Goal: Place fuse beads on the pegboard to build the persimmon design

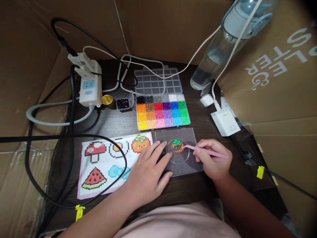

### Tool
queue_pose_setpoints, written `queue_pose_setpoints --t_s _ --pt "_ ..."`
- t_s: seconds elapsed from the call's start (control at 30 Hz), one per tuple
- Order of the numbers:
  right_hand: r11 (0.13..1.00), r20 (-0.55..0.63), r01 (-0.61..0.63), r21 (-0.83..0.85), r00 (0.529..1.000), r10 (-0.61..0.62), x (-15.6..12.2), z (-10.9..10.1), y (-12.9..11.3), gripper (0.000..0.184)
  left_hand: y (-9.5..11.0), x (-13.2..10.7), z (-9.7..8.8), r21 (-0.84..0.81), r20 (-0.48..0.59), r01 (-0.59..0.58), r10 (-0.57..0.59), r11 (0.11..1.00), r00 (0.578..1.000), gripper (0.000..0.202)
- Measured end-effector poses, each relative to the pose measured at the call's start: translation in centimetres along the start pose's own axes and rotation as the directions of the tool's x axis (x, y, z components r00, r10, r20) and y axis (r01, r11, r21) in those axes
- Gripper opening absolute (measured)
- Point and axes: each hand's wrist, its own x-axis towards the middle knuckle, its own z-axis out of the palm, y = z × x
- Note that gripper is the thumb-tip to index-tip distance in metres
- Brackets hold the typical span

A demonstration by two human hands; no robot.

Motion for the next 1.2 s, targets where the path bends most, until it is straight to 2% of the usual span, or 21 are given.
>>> queue_pose_setpoints --t_s 0.37,0.67,0.77,0.9,0.97,1.07,1.13,1.2 --pt "0.999 -0.003 0.007 -0.044 1.000 -0.007 -0.2 0.0 0.4 0.004 0.1 -0.3 -0.2 -0.020 0.002 0.009 -0.009 1.000 1.000 0.044" --pt "0.998 -0.022 -0.048 -0.050 0.999 0.047 -0.3 0.1 0.7 0.005 0.2 -0.4 -0.2 -0.039 -0.008 0.014 -0.014 0.999 1.000 0.044" --pt "0.997 -0.011 -0.070 -0.015 0.997 0.070 0.2 0.1 0.3 0.011 0.3 -0.7 -0.3 -0.032 -0.006 0.032 -0.033 0.999 0.999 0.047" --pt "0.996 0.011 -0.038 -0.086 0.999 0.039 2.3 0.3 -1.5 0.011 0.3 -1.0 -0.4 -0.029 -0.010 0.039 -0.039 0.999 0.999 0.049" --pt "0.994 0.043 -0.003 -0.114 0.999 0.008 3.9 1.1 -2.8 0.011 0.2 -1.0 -0.4 -0.030 -0.013 0.044 -0.044 0.999 0.999 0.049" --pt "0.996 0.146 0.065 -0.058 0.988 -0.056 6.7 3.5 -4.3 0.010 0.2 -1.1 -0.3 -0.033 -0.018 0.045 -0.046 0.998 0.999 0.049" --pt "0.982 0.212 0.188 -0.031 0.961 -0.177 8.4 5.6 -4.5 0.005 0.1 -1.1 -0.3 -0.036 -0.021 0.048 -0.049 0.998 0.999 0.049" --pt "0.949 0.290 0.312 -0.038 0.913 -0.289 9.6 7.6 -4.3 0.004 0.1 -1.2 -0.4 -0.042 -0.028 0.051 -0.053 0.998 0.998 0.048"
